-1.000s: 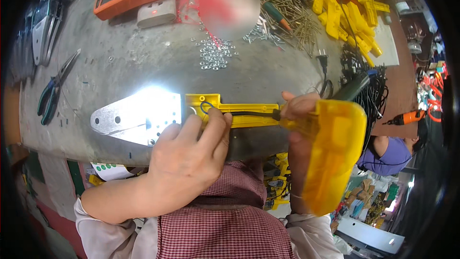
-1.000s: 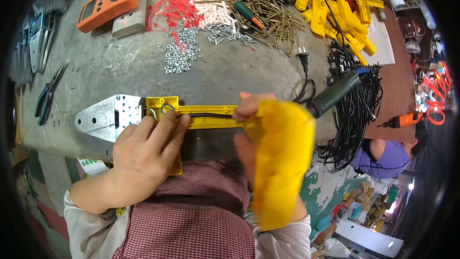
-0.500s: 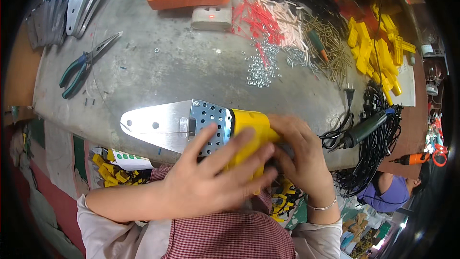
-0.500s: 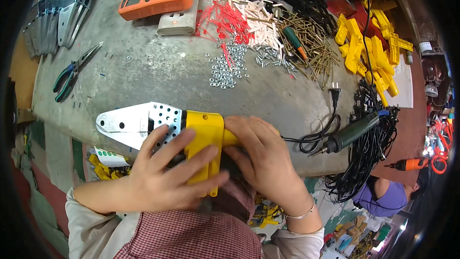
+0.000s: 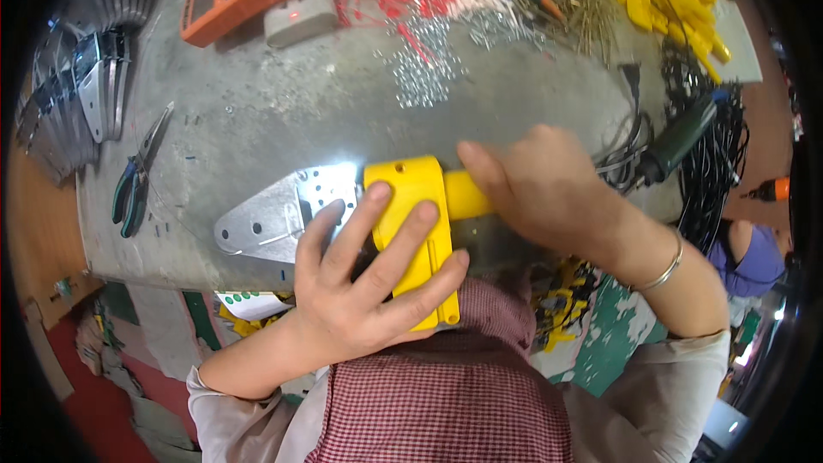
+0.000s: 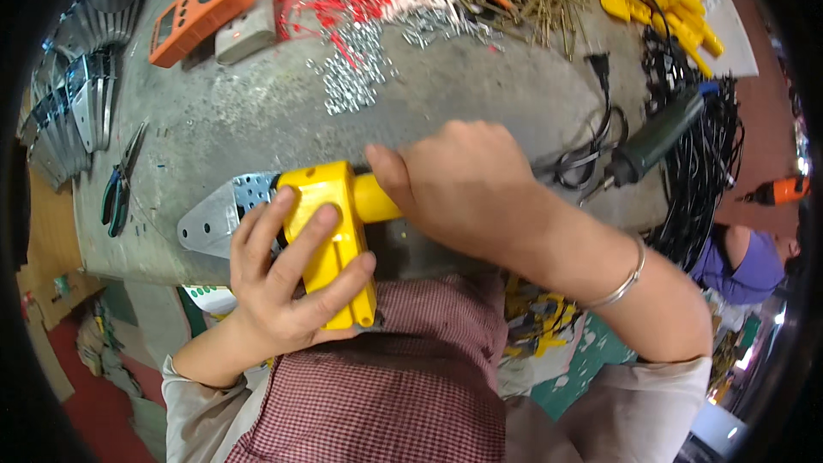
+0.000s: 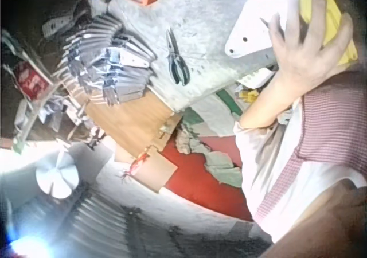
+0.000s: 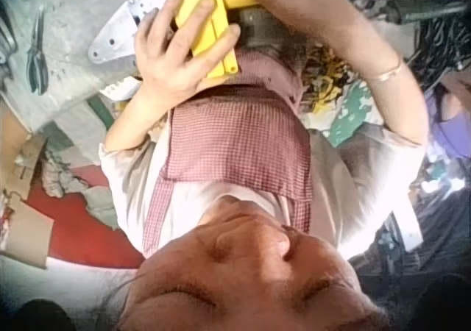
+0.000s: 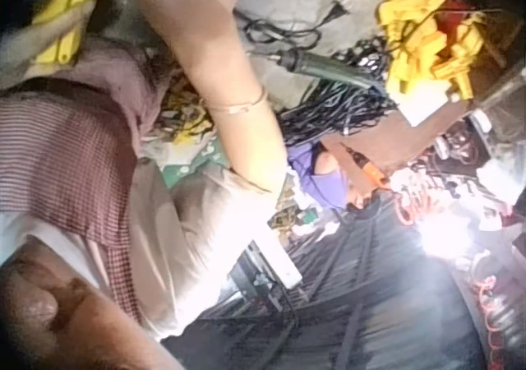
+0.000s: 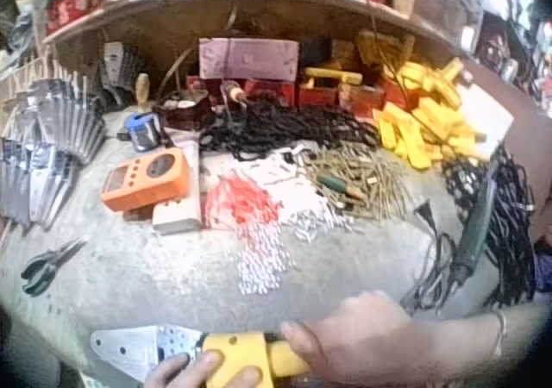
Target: The person assembles an electric heating tool by fitting the metal heating element into a plastic handle, soldering the wires with a soldering iron, securing the handle casing with screws using an electric screwdriver, and applying a label sticker to the tool.
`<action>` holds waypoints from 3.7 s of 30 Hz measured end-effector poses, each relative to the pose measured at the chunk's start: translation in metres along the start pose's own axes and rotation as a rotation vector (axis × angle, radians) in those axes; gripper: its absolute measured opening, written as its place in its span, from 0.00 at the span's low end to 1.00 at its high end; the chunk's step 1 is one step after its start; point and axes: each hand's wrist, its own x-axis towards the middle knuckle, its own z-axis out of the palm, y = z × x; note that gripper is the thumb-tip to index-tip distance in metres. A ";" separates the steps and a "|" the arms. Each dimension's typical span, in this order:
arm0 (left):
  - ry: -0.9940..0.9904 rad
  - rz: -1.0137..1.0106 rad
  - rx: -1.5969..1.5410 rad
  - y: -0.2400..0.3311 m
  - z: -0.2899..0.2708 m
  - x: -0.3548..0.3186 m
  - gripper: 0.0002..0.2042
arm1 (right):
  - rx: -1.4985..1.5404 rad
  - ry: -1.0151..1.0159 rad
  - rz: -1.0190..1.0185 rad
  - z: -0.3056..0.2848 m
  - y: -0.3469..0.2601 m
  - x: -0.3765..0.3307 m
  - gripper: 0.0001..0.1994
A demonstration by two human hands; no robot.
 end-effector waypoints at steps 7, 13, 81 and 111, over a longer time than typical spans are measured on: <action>0.144 0.013 -0.071 -0.008 -0.005 0.005 0.22 | 0.170 -0.249 -0.162 0.008 0.035 0.019 0.14; 0.286 0.090 -0.065 -0.014 -0.006 0.021 0.15 | 0.606 -0.847 0.580 -0.015 0.026 0.050 0.23; -0.247 0.217 -0.034 -0.076 0.033 0.178 0.08 | 0.696 -0.444 0.151 -0.060 0.056 0.008 0.05; -0.304 -0.173 -0.644 -0.007 -0.071 0.029 0.09 | 0.262 0.090 0.225 -0.032 0.074 0.018 0.05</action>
